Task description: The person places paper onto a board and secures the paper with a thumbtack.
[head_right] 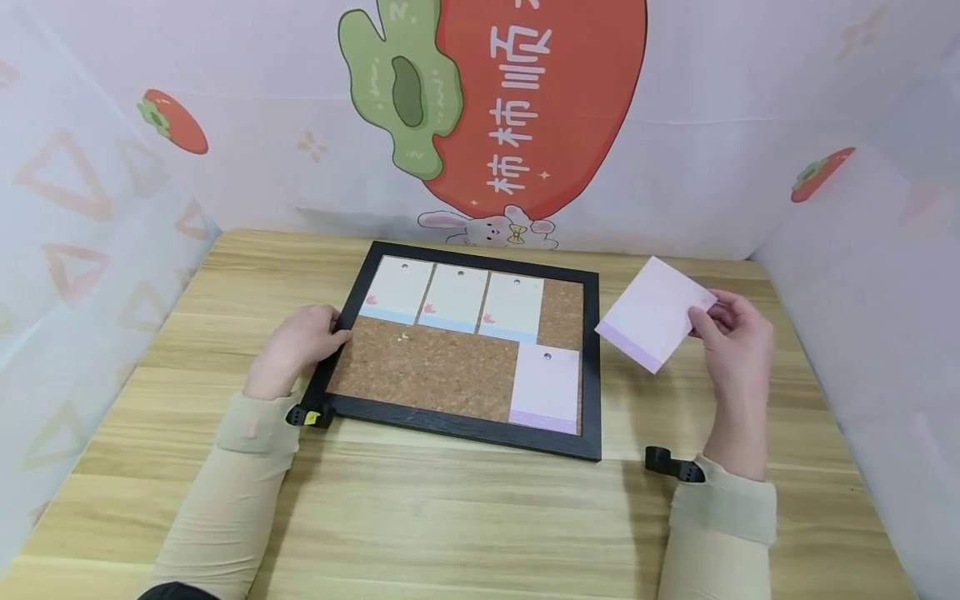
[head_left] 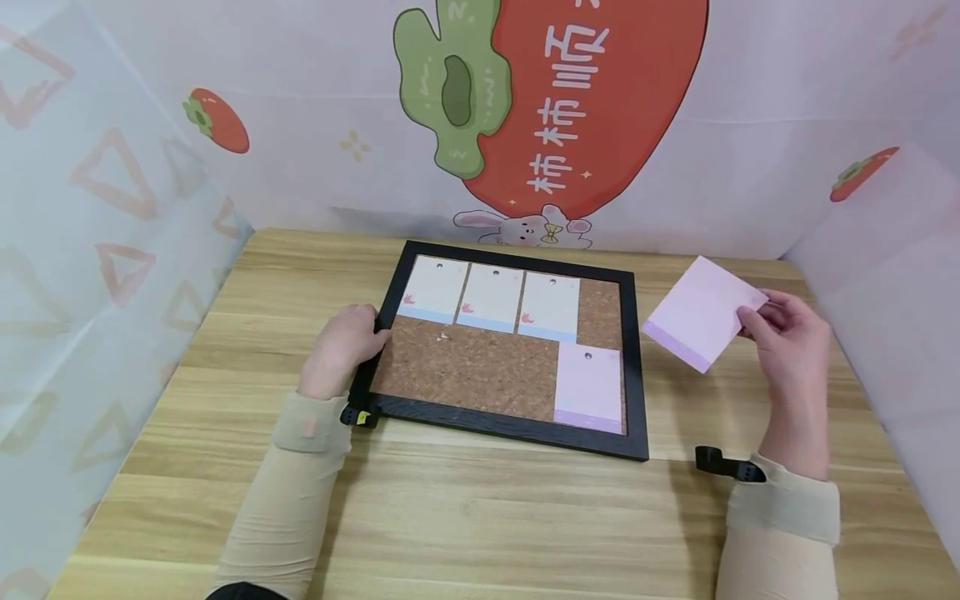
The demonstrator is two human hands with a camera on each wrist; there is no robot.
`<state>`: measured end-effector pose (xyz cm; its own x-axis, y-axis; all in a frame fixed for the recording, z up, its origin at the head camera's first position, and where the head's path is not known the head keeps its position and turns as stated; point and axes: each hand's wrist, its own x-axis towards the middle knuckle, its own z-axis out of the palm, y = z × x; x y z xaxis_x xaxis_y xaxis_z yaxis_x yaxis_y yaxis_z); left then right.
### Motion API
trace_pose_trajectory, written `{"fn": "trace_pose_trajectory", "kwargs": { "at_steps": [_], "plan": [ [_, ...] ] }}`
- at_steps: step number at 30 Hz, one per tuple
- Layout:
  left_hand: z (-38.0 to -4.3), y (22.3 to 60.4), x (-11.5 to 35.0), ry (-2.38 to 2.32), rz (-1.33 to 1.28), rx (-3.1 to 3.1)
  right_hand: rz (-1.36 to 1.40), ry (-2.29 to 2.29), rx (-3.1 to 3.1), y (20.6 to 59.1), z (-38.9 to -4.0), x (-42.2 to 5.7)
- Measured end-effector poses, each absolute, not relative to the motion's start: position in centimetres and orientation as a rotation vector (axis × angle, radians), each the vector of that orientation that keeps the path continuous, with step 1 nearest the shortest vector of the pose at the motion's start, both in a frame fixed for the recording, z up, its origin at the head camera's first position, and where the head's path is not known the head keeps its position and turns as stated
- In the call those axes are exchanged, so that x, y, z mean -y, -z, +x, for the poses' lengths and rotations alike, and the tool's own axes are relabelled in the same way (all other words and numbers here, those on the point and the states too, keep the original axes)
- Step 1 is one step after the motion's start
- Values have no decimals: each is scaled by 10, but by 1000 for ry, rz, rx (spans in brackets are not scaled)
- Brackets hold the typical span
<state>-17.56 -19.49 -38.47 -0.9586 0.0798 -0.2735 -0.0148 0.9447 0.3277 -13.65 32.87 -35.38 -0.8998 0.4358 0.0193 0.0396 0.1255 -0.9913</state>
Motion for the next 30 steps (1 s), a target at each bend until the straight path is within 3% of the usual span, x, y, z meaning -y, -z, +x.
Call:
{"fn": "trace_pose_trajectory", "kwargs": {
  "at_steps": [11, 30],
  "plan": [
    [-174, 382, 194, -519, 33, -2795, -152, -1474, 2559, 356, -140, -295],
    [-175, 384, 191, -496, 28, -2810, 147, -1437, 2828, 367, -144, -238]
  ]
}}
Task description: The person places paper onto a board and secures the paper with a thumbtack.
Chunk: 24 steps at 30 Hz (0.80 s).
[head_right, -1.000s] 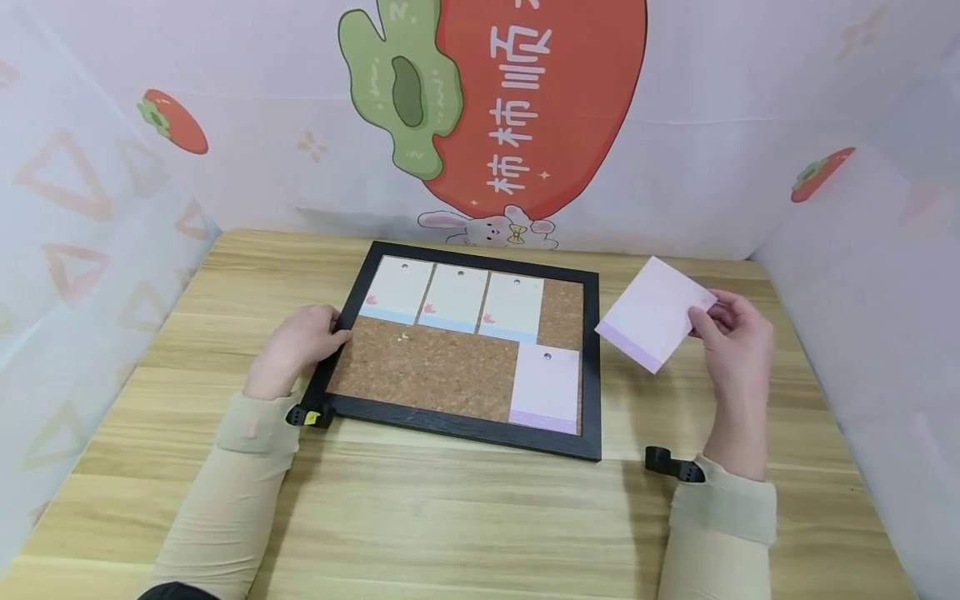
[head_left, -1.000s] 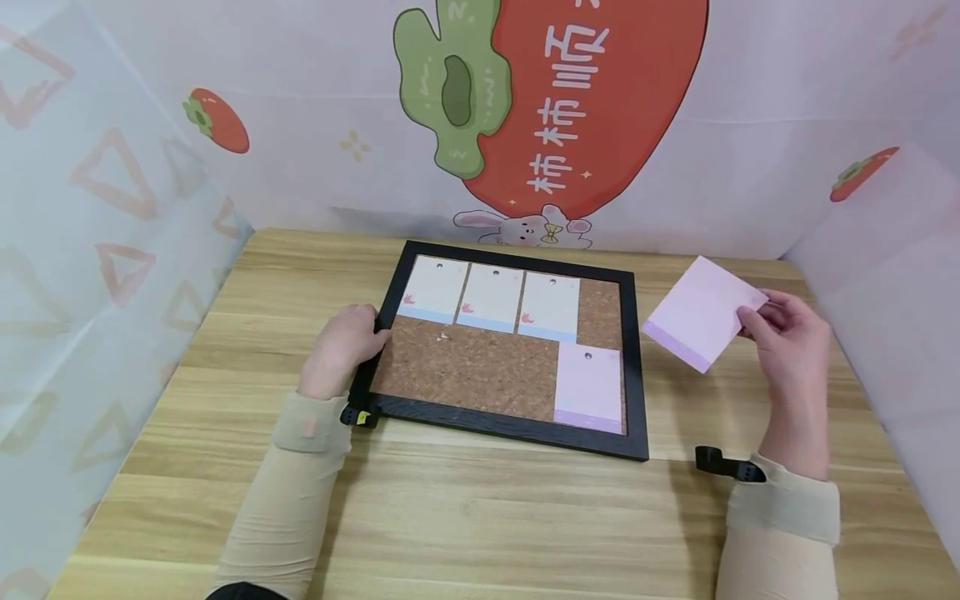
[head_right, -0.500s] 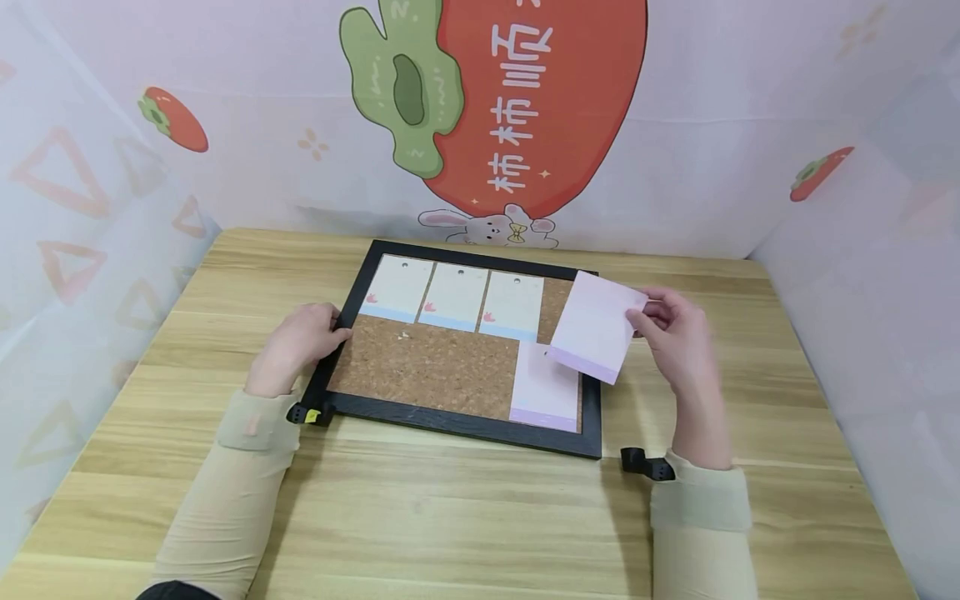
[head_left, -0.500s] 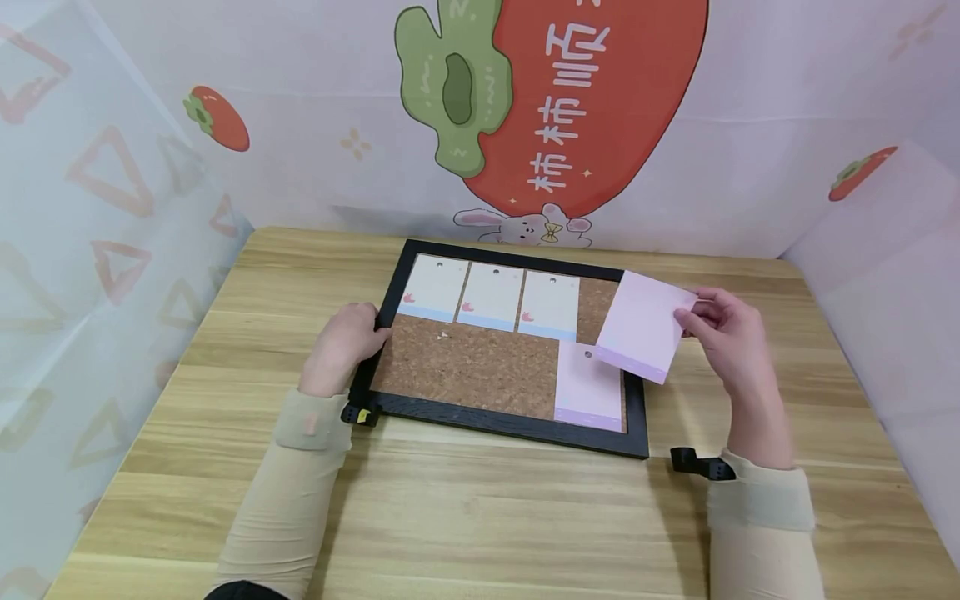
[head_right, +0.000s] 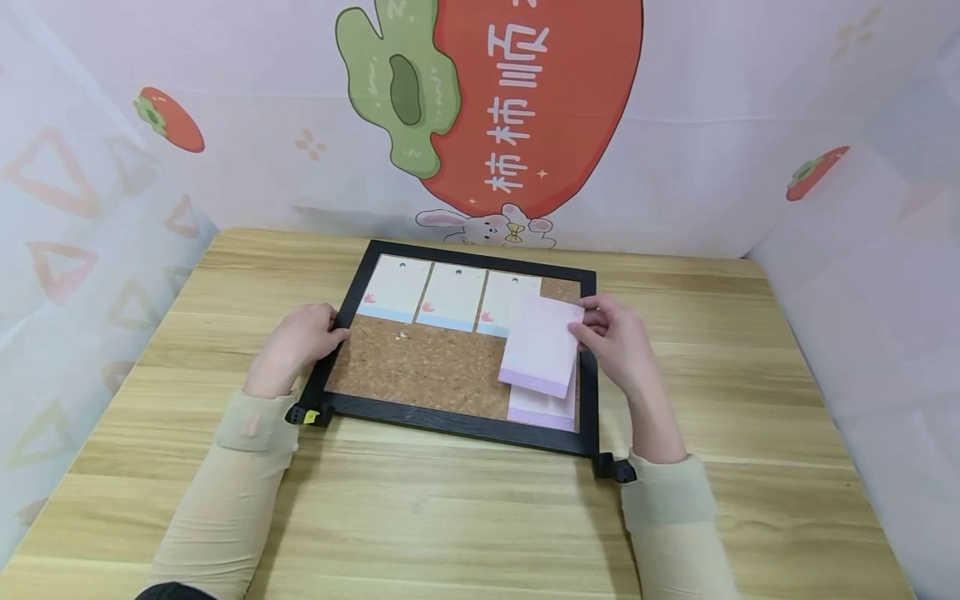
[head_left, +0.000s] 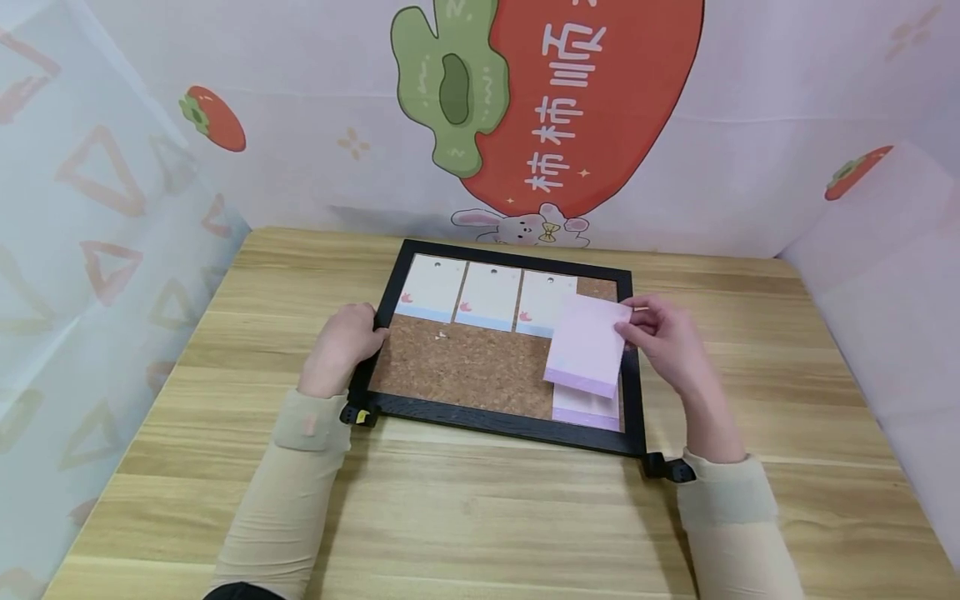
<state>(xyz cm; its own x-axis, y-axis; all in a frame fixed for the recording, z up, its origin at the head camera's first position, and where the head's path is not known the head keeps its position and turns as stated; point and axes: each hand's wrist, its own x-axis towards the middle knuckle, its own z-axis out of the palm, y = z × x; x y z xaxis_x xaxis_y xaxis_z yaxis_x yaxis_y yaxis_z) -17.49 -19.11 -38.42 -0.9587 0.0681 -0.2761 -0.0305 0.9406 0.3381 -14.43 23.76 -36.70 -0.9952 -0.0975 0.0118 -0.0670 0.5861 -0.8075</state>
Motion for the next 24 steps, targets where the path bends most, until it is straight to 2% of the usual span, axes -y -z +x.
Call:
{"fn": "trace_pose_trajectory", "kwargs": {
  "at_steps": [24],
  "plan": [
    [-174, 383, 187, -390, 91, -2825, -227, 1230, -2775, 390, -146, -192]
  ]
}}
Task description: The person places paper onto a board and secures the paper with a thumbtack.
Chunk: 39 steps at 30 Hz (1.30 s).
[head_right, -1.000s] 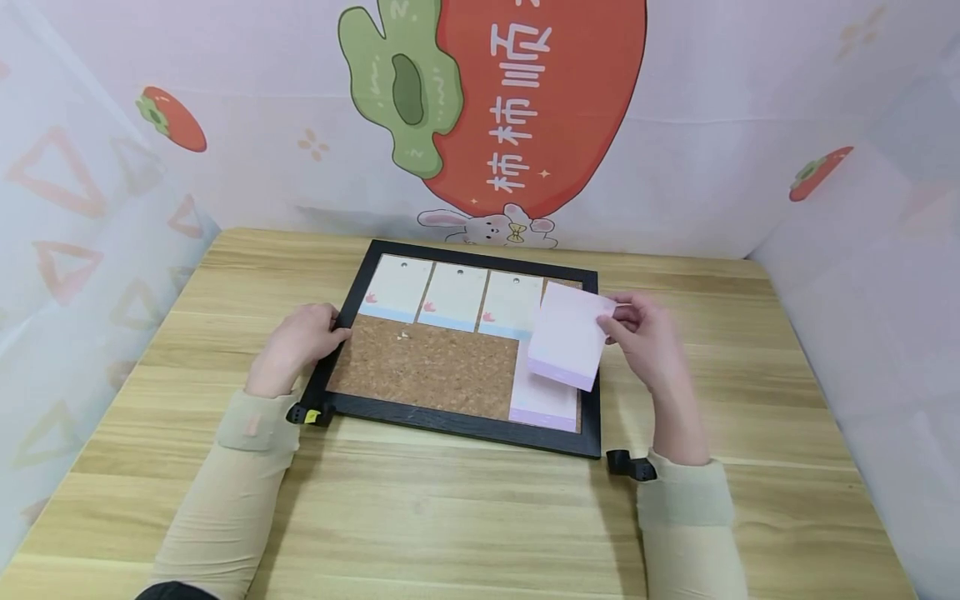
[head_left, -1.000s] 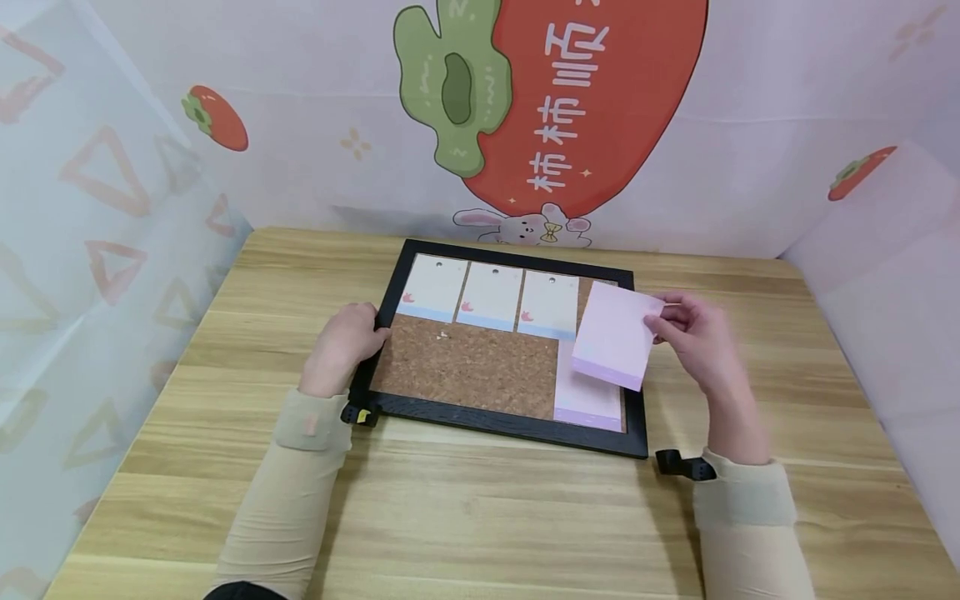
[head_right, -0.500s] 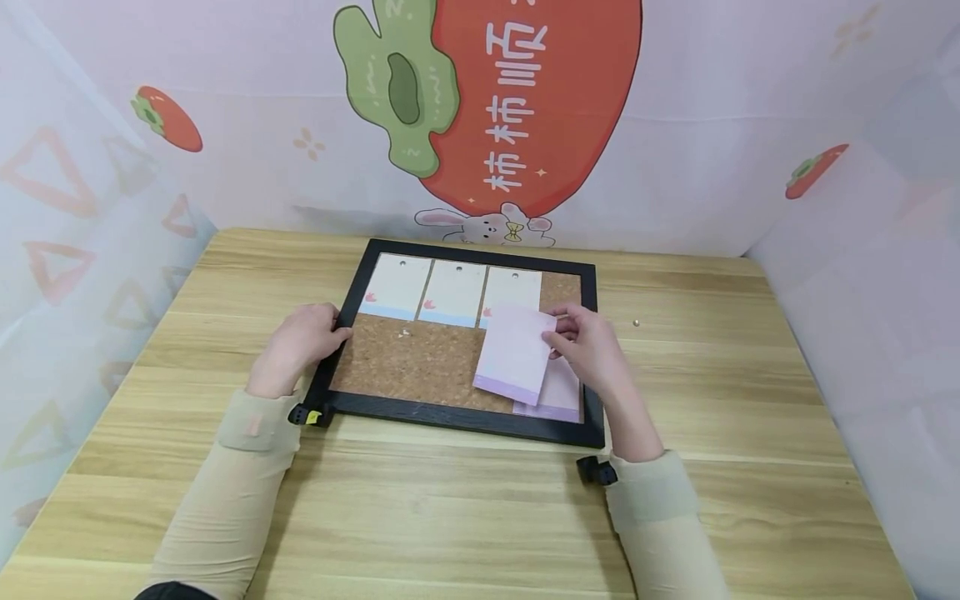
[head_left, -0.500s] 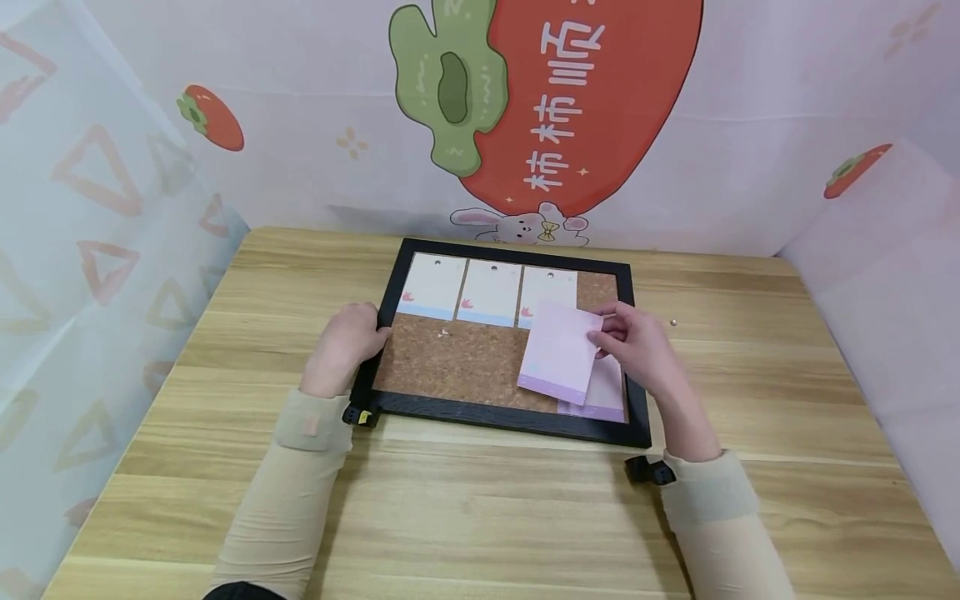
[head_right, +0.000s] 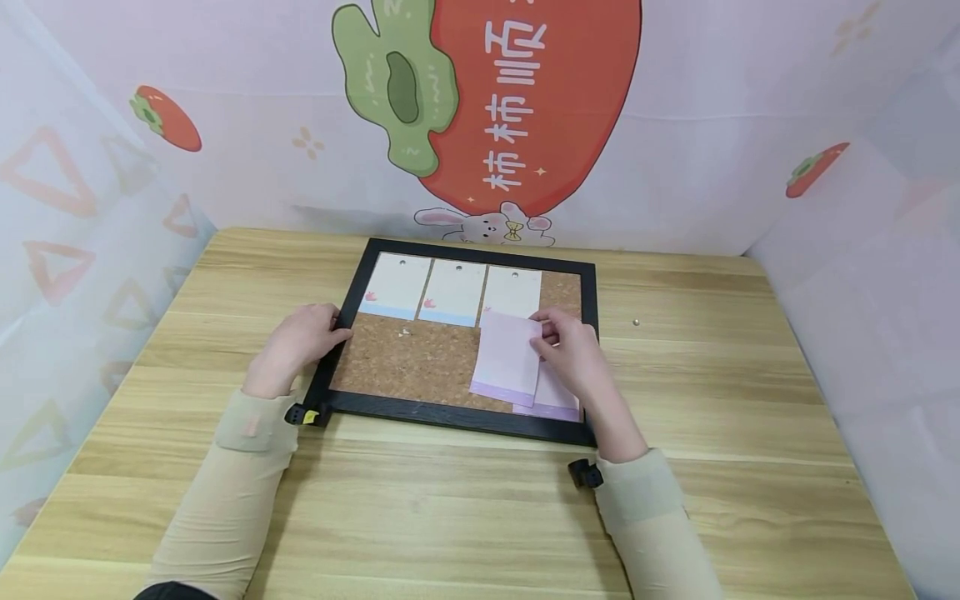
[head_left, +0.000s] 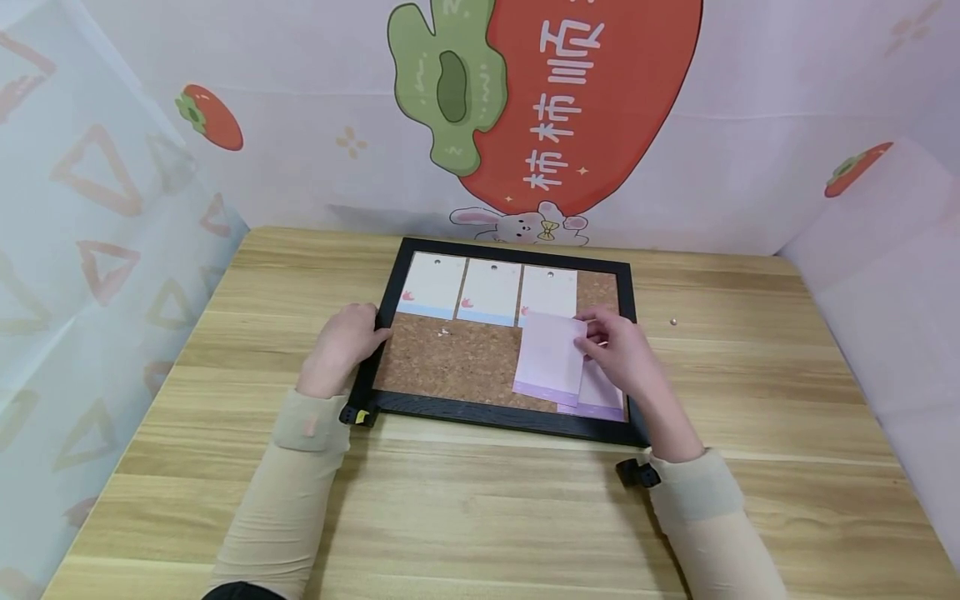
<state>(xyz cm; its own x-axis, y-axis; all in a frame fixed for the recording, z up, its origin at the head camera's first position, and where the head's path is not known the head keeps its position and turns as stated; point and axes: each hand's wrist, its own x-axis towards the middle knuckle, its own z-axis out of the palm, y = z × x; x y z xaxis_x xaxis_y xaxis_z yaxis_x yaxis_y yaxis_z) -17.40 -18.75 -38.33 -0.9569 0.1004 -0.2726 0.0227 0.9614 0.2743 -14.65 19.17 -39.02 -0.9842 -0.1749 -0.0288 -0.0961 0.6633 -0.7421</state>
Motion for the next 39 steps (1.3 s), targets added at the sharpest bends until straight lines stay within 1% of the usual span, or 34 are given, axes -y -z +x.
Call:
{"fn": "trace_pose_trajectory", "kwargs": {
  "at_steps": [11, 33, 39],
  "plan": [
    [-173, 383, 188, -386, 117, -2821, -224, 1213, -2783, 391, -145, -186],
    [-174, 384, 189, -397, 126, -2818, -352, 890, -2976, 392, -137, -164],
    [-174, 383, 188, -381, 130, -2820, -333, 840, -2952, 389, -136, -158]
  ]
}}
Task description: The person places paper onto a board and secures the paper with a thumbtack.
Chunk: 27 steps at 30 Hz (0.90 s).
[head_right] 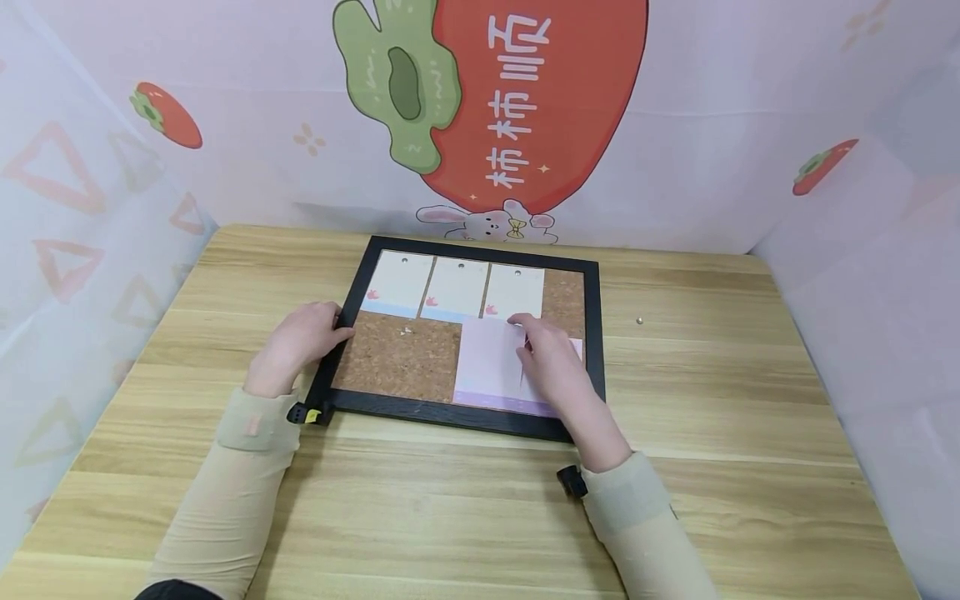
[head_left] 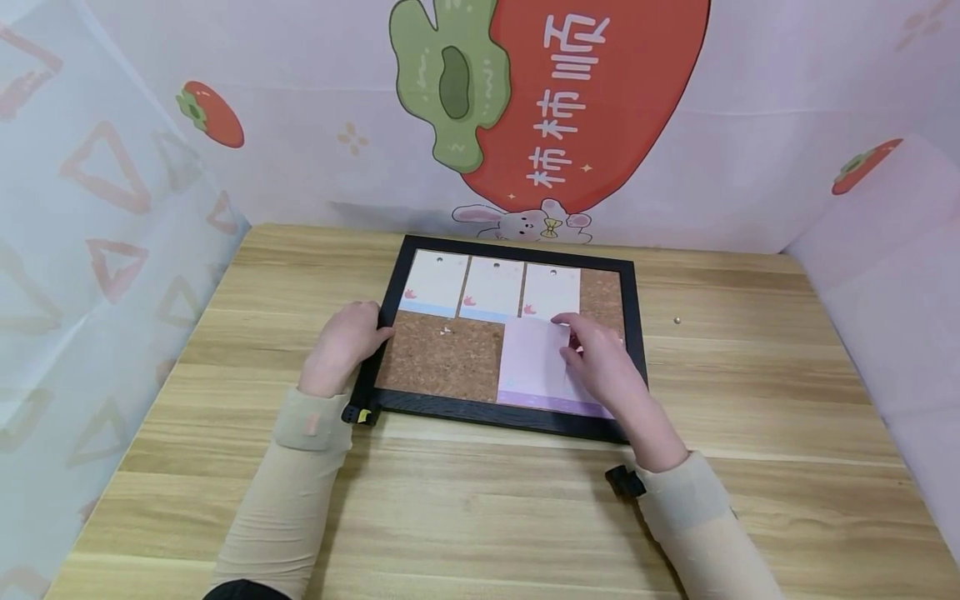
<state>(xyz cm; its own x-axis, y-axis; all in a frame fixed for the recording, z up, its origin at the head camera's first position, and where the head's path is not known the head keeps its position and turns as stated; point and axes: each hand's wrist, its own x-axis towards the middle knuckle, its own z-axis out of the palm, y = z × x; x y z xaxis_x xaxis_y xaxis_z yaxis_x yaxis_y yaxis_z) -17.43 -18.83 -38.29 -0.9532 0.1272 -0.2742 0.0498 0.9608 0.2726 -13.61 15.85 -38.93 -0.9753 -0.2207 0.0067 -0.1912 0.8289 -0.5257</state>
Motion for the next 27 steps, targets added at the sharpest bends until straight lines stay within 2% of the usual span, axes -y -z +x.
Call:
{"fn": "trace_pose_trajectory", "kwargs": {
  "at_steps": [27],
  "plan": [
    [-176, 383, 188, -369, 129, -2813, -308, 678, -2898, 398, -159, -146]
  ]
}}
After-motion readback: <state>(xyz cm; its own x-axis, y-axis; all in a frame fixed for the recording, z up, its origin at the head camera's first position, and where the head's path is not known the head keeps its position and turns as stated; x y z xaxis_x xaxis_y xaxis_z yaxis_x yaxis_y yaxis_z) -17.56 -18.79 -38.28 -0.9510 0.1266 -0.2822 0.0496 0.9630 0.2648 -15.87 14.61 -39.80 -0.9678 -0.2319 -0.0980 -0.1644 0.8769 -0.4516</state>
